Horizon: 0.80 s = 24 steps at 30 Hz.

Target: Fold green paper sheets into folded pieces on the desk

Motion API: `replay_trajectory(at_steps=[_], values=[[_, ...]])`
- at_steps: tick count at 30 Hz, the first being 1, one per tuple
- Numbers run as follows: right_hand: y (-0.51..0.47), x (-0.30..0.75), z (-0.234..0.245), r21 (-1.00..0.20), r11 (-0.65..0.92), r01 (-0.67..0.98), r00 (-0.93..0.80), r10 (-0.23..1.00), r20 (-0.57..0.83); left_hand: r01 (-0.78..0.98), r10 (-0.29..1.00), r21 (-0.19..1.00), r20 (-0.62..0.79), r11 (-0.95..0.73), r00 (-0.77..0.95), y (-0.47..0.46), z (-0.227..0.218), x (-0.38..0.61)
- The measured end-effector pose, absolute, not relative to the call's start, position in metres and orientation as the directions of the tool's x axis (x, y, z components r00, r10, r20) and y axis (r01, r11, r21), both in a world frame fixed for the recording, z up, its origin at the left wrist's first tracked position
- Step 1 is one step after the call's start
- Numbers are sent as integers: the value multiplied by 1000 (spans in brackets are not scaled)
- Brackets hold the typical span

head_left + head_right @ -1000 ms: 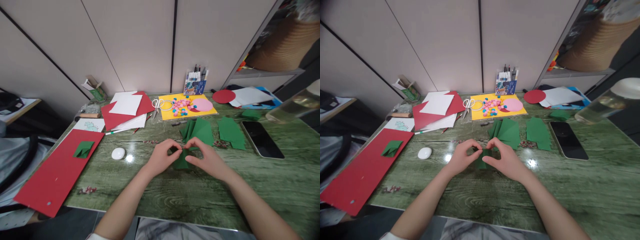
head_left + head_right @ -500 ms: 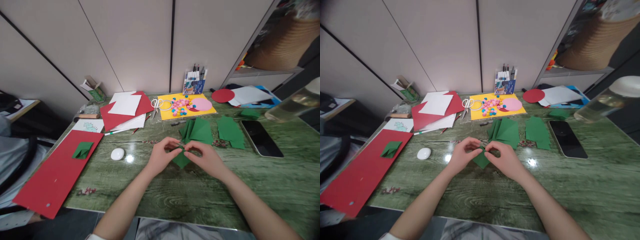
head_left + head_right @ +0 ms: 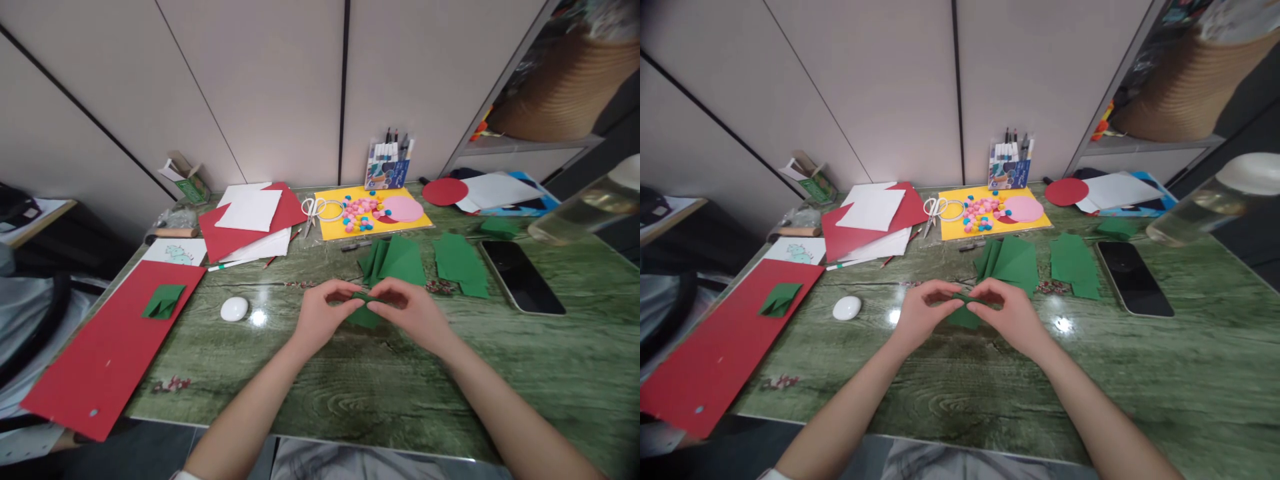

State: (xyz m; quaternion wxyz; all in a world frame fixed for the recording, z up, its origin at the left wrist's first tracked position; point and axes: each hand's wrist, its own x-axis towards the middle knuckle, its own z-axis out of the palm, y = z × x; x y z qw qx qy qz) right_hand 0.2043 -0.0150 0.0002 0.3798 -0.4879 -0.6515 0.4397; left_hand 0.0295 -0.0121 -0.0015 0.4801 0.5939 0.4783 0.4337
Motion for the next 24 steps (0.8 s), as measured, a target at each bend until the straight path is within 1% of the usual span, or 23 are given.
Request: replay_trajectory(at_steps=[4,11,17,19,22,24], values=[[-16,204,3,-931,170,323,-214,971,103,138,986,988,53,-76,157,-14,1,29],[-18,204,4,-930,172,325,-195,974,112,1,976,998,-65,67,208,-11,0,27],[-16,204,1,-957,132,258,-260,964,63,-144,982,988,-36,63,184,-8,-5,26],[-16,204,-1,-950,118,289,-256,966,42,-135,987,990,-22,44,157,-8,-6,26],[-15,204,-2,-926,109,362,-212,977,31,-77,992,997,-22,32,125,-8,-5,26],[-15,205,-2,-922,99,374,-191,981,28,-58,992,997,-35,42,118,-8,-3,26]])
